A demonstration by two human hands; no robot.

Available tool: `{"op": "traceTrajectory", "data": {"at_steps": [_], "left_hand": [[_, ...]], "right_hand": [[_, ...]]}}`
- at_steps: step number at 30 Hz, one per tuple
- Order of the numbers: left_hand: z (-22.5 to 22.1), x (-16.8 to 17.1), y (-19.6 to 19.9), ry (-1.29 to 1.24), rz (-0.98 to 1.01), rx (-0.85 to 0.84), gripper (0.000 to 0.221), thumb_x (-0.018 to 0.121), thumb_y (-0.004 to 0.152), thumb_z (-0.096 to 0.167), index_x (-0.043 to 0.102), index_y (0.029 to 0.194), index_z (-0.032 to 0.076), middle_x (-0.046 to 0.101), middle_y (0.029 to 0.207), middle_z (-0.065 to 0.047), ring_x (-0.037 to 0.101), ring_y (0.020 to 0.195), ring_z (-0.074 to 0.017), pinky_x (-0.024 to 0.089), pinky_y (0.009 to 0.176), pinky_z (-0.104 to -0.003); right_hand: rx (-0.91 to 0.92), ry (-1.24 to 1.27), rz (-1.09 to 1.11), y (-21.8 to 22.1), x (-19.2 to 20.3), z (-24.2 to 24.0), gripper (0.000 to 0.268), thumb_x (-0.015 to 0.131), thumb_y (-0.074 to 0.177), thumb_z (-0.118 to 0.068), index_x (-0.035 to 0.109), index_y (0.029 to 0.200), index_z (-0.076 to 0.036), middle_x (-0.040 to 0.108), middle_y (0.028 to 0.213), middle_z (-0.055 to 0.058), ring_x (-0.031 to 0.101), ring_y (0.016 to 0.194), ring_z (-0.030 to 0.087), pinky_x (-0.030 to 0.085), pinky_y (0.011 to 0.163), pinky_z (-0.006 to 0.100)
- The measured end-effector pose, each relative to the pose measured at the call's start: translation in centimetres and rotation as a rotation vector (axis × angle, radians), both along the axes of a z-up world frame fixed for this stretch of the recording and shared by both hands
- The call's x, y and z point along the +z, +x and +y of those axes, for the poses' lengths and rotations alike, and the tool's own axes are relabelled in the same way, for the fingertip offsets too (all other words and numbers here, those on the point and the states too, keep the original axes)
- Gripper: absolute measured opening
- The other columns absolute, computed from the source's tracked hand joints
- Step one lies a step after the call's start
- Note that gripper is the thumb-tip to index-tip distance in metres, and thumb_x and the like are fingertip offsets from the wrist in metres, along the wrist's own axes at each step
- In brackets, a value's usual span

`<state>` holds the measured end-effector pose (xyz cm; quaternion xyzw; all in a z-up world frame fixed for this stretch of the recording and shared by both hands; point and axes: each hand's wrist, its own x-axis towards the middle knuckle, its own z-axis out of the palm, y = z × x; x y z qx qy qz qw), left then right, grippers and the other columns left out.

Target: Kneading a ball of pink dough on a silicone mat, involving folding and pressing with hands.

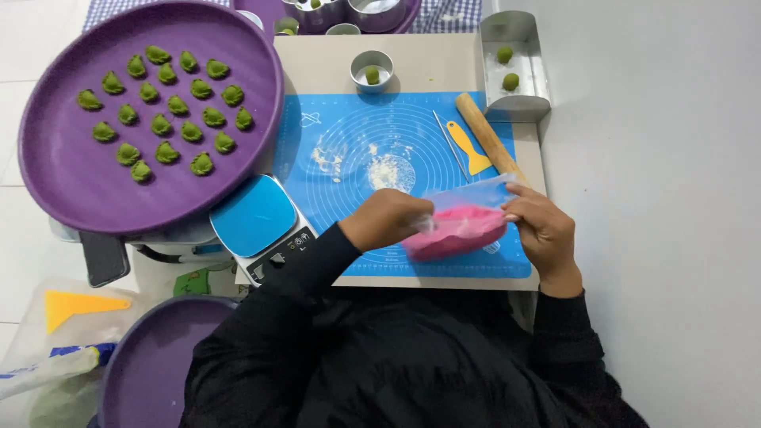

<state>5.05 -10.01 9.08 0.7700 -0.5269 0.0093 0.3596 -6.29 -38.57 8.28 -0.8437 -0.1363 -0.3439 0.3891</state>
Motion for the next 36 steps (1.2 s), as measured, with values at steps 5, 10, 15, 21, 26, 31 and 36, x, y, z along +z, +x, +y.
{"op": "traceTrajectory", "data": {"at_steps": [5,10,15,21,26,31,36], "left_hand": [[2.7,0.5,2.2,-0.274,0.461,0.271,0.02,0.076,0.092,0.021,0.062,0.078,0.015,0.059,0.06,-0.001,0.056,0.06,-0.0159,0.045,0.059,-0.031],[4.1,-9.7,9.5,-0.391,0.564,0.684,0.029,0.075,0.095,0.032,0.058,0.076,0.018,0.055,0.06,0.001,0.053,0.062,-0.0146,0.041,0.062,-0.032],[4.9,-10.2,9.2,-0.205,0.506,0.75,0.031,0.069,0.096,0.037,0.058,0.089,0.009,0.063,0.074,-0.02,0.066,0.08,-0.0431,0.048,0.071,-0.049],[6.8,-9.7,5.3,-0.035,0.318,0.573,0.021,0.058,0.103,0.031,0.067,0.109,0.013,0.072,0.097,-0.017,0.07,0.1,-0.0401,0.056,0.086,-0.051],[8.8,-9.5,3.3,0.147,0.223,0.514,0.015,0.056,0.103,0.027,0.064,0.103,0.014,0.068,0.087,-0.008,0.069,0.09,-0.0315,0.055,0.082,-0.042],[10.2,-7.1,2.1,0.285,0.199,0.382,0.045,0.08,0.084,0.029,0.059,0.116,0.004,0.067,0.101,-0.018,0.066,0.1,-0.0389,0.055,0.089,-0.05],[9.9,-10.5,3.2,0.31,-0.074,0.443,0.045,0.086,0.072,0.022,0.054,0.102,0.013,0.064,0.087,-0.009,0.066,0.086,-0.0325,0.055,0.079,-0.044]], "right_hand": [[0.069,0.159,0.107,6.6,-0.9,3.3,0.022,0.074,0.098,-0.016,0.071,0.076,-0.015,0.061,0.065,-0.002,0.063,0.073,0.022,0.055,0.078,0.034],[0.032,0.131,0.279,15.0,-6.5,6.8,0.021,0.069,0.104,-0.026,0.073,0.087,-0.017,0.07,0.075,0.005,0.07,0.08,0.028,0.054,0.078,0.042],[-0.058,-0.019,0.473,15.7,-7.9,8.2,0.019,0.063,0.102,-0.029,0.07,0.091,-0.016,0.068,0.076,0.012,0.069,0.085,0.039,0.053,0.078,0.051],[-0.003,0.0,0.49,11.8,-8.0,7.9,0.015,0.067,0.102,-0.034,0.074,0.099,-0.02,0.07,0.075,0.008,0.07,0.082,0.032,0.054,0.078,0.044],[-0.004,-0.175,0.422,8.0,-8.9,8.3,0.017,0.065,0.101,-0.032,0.07,0.112,-0.021,0.073,0.091,0.001,0.071,0.095,0.024,0.05,0.09,0.039],[-0.039,-0.34,0.359,5.8,-11.1,9.9,0.086,0.081,0.073,-0.062,0.053,0.144,-0.022,0.064,0.119,0.003,0.062,0.117,0.023,0.043,0.101,0.042],[-0.202,-0.396,0.299,6.2,-12.2,10.7,0.091,0.089,0.065,-0.029,0.048,0.145,-0.02,0.063,0.117,0.002,0.065,0.108,0.024,0.048,0.085,0.042]]}}
